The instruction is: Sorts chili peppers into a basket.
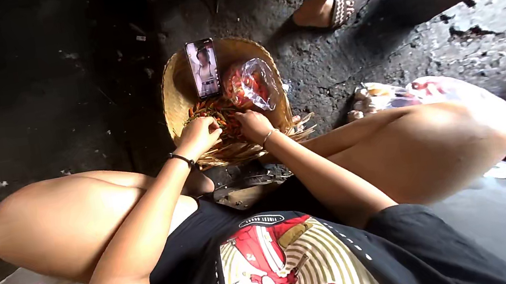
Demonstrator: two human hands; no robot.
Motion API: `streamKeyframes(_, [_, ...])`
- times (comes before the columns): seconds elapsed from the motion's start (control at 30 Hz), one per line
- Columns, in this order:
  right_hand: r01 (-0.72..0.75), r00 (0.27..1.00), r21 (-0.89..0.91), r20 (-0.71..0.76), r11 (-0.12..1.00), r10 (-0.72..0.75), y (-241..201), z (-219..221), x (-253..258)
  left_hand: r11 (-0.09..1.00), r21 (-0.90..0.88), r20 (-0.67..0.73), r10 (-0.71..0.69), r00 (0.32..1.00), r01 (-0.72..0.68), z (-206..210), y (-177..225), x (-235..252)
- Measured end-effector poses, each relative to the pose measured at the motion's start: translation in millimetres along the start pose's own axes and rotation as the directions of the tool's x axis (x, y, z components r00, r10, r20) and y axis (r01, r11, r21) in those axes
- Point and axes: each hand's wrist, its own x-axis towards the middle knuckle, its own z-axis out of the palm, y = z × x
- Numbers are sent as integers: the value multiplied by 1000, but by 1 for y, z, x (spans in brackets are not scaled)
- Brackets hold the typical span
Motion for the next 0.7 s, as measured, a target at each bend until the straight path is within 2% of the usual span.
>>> streamKeyframes(0.27, [123, 992, 242, -30, 963, -119, -7, -14, -5, 1000, -27, -21, -13, 1000, 13, 0, -6, 4])
streamKeyframes(0.4, [237, 971, 400, -113, 885, -209, -7, -14, -9, 971, -237, -71, -41, 997, 23, -1, 0, 4])
streamKeyframes(0.5, [286, 958, 484, -123, 827, -259, -10, -13, -11, 925, -380, -41, -29, 999, 11, -3, -1, 7])
streamKeyframes(0.6, [260, 960, 564, -61, 784, -275, -15, -22, -17, 921, -388, -4, -39, 999, 34, -10, 4, 3])
streamKeyframes(0.7, [261, 955, 617, -53, 742, -292, -14, -27, -19, 911, -412, -29, -46, 999, 30, -10, 2, 2])
